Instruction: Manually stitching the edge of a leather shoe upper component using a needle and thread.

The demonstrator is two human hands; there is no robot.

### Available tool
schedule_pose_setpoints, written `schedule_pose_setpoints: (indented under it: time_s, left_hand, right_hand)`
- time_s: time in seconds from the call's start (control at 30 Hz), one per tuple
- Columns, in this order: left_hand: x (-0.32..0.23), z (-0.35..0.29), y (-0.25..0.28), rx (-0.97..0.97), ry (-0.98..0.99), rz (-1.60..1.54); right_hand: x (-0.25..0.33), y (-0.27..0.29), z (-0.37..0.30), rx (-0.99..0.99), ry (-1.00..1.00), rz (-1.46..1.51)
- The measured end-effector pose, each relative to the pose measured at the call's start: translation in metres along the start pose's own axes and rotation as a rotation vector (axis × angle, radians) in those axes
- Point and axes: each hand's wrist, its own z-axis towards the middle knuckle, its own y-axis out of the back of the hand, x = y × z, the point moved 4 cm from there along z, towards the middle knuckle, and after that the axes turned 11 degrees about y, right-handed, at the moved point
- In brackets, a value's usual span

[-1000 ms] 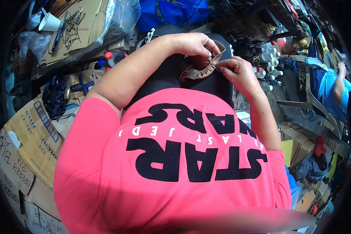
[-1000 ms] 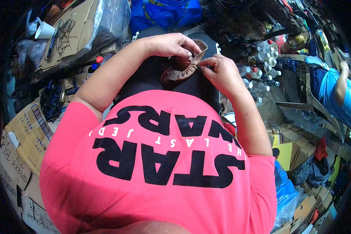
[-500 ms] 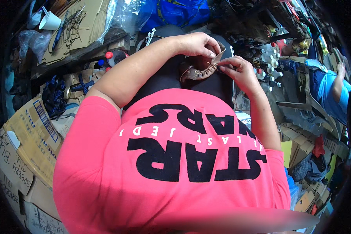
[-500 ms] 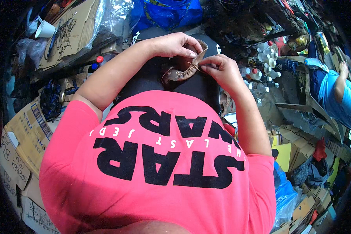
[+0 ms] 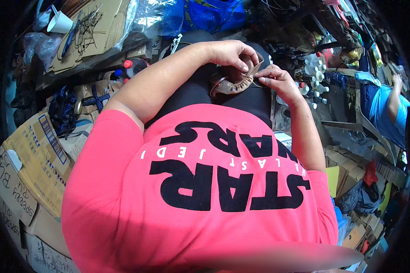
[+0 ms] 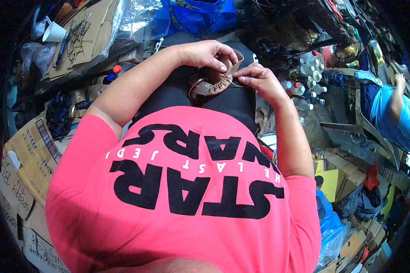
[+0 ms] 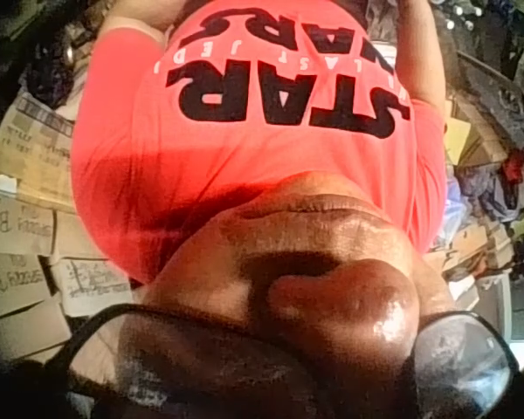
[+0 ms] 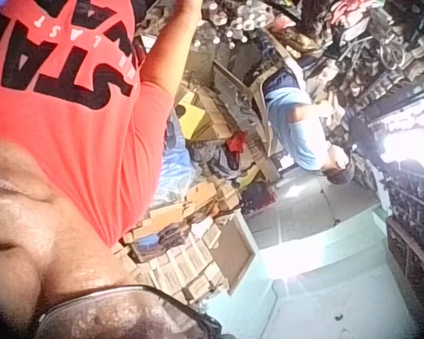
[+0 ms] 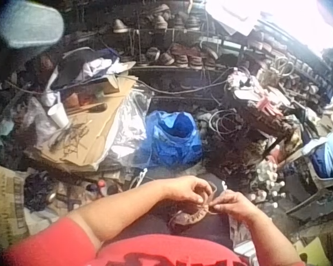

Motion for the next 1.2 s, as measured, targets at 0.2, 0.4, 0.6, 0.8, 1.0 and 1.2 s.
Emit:
schedule_pose_setpoints:
  time_s: [0.2, 0.4, 0.6, 0.8, 1.0, 1.2]
  left_hand:
    - [0.004, 0.003, -0.004, -0.006, 0.069, -0.030]
    - [0.006, -0.035, 0.010, -0.590, -0.042, 0.347]
    - [-0.009, -0.074, -0.014, -0.671, -0.081, 0.336]
    - [-0.011, -0.079, -0.025, -0.690, -0.059, 0.504]
    - [-0.009, -0.077, -0.026, -0.877, -0.033, 0.671]
    - [-0.004, -0.067, -0.022, -0.675, -0.106, 0.157]
  right_hand:
    - [0.009, -0.019, 0.000, -0.180, 0.148, -0.108]
    - [0.030, -0.022, -0.014, -0.148, 0.262, -0.598]
    - [0.045, -0.039, -0.026, -0.188, 0.339, -0.895]
    - [0.050, -0.053, -0.034, -0.202, 0.358, -1.056]
    - [0.044, -0.046, -0.032, -0.150, 0.270, -0.918]
    - [0.026, -0.028, -0.026, -0.157, 0.147, -0.554]
